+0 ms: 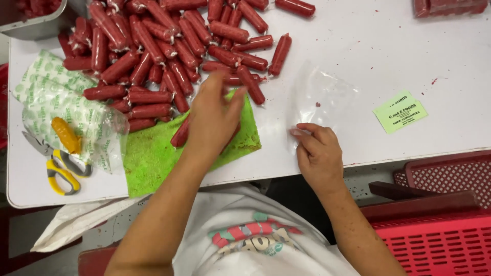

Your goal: The person is manually picking up small red sausages from a large pile and placing them into clear plastic bags, organizing them neatly inside before setting the filled bags aside.

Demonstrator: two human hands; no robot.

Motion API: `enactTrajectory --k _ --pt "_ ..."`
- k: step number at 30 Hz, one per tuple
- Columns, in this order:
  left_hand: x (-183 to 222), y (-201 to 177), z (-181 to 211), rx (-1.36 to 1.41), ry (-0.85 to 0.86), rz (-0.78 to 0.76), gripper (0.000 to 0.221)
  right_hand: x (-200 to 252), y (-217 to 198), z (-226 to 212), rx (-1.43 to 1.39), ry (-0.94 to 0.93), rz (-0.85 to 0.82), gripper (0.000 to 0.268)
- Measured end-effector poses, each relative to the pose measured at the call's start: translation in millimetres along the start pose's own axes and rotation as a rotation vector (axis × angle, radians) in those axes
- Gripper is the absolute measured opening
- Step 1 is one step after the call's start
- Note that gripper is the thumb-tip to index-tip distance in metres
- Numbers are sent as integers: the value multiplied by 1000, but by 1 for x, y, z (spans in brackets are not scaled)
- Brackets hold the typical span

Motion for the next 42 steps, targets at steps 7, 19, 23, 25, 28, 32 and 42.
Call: enactTrajectory --k 7,19,23,25,28,32,42 --pt "-36 48 10 102 -425 -541 65 8 -2 11 -45 19 7 36" --pt "54 -36 -24 -230 133 -172 27 -1 -4 2 -62 119 8 23" --pt "-21 -9 -5 -121 202 -24 21 0 -2 6 -56 96 6 20" --pt "-55 38 12 -98 205 -116 30 -2 -2 6 -42 85 19 18" --pt "-81 117 31 -192 161 -393 49 -7 -6 2 -29 99 7 15" --pt "-76 167 42 -375 271 -422 37 3 -2 14 -32 119 -29 24" --pt "27 -29 -16 162 -80 -169 27 8 1 16 -57 140 -69 27"
Point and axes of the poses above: each hand's wrist, its own x-axis away from the middle knuckle, its own y-axis out of the palm, z = x × y, the point moved 3 cm from there along -x, towards the middle knuckle, and after that the axes turned 12 degrees about -x, right-handed, at the moved point
